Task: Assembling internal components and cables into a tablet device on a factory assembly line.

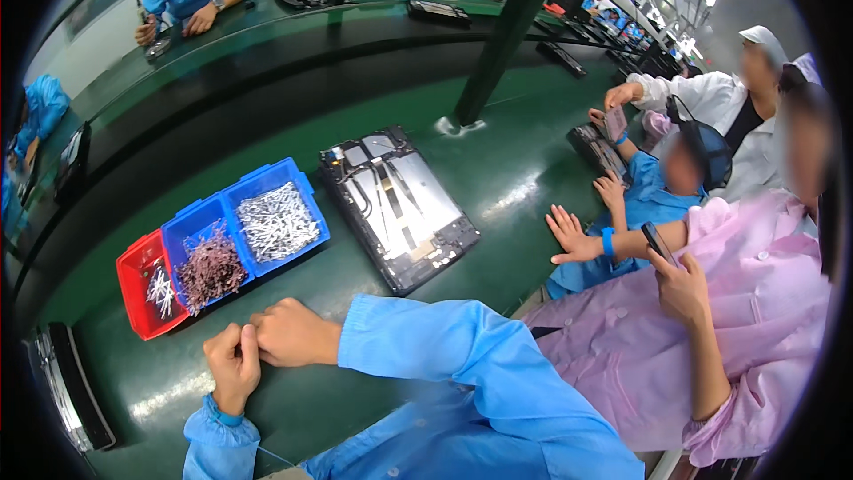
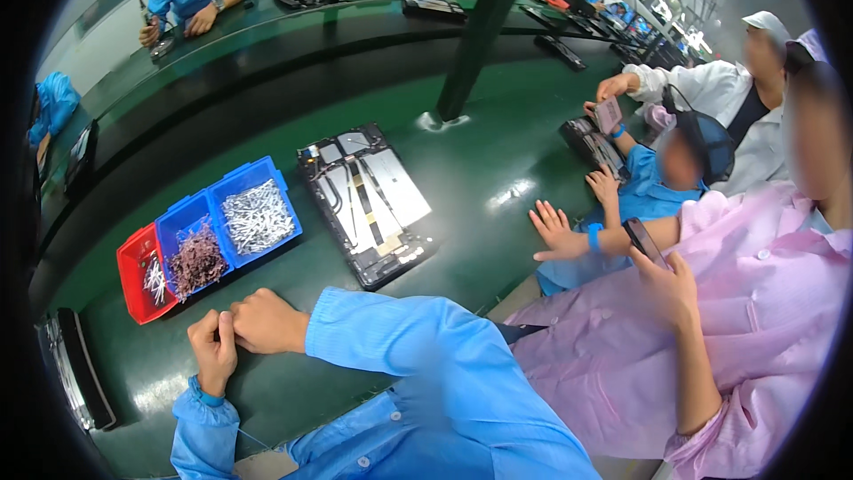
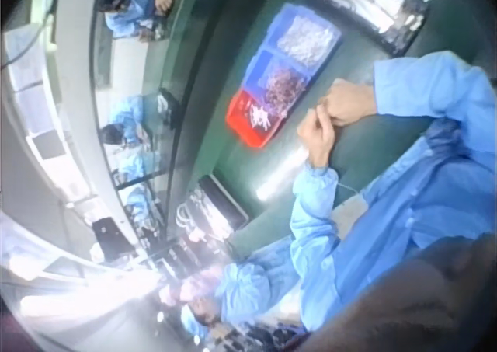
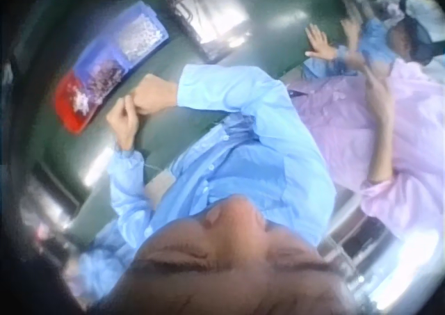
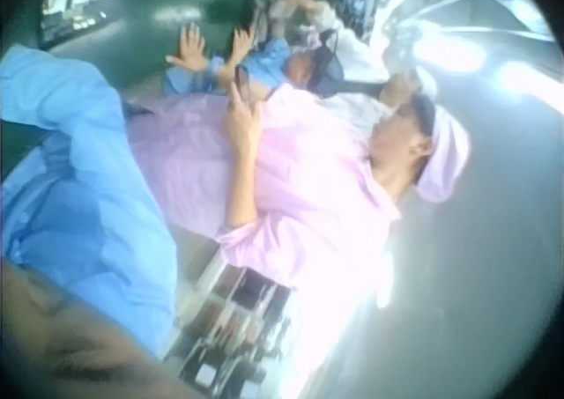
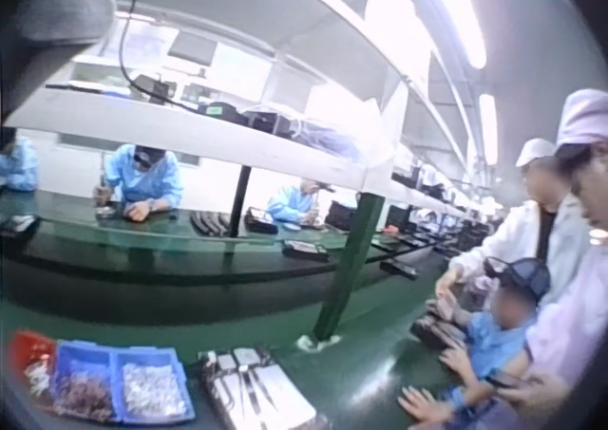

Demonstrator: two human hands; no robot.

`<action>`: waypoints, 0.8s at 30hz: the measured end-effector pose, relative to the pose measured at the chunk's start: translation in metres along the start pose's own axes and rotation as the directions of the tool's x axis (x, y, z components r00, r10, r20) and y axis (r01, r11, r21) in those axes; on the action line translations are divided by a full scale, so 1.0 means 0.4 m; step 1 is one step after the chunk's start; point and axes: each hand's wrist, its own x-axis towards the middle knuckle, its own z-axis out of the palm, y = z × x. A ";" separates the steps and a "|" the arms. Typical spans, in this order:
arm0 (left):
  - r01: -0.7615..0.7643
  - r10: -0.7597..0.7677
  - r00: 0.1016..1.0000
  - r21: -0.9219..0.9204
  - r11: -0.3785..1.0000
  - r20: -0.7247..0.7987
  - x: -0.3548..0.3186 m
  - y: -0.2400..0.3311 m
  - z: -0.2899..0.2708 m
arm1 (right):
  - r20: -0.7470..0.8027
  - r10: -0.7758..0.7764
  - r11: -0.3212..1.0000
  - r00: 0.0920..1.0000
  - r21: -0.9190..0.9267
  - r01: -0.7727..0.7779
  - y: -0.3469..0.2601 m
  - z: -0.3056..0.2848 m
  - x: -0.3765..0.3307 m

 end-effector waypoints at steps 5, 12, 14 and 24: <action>0.061 -0.059 0.997 -0.036 0.997 0.042 0.002 0.004 -0.008 | 0.000 0.008 1.000 1.000 0.020 -0.008 -0.004 -0.019 0.003; 0.094 -0.093 0.995 -0.025 0.995 0.042 0.002 0.011 -0.011 | -0.015 0.006 1.000 1.000 0.021 -0.006 -0.007 -0.022 0.000; 0.100 -0.100 0.994 -0.024 0.995 0.036 -0.001 0.010 -0.011 | -0.014 0.008 1.000 1.000 -0.003 -0.008 -0.007 -0.017 -0.003; 0.106 -0.104 0.994 -0.030 0.994 0.036 0.000 0.021 -0.018 | 0.017 0.024 0.999 1.000 -0.050 -0.023 -0.011 -0.015 -0.004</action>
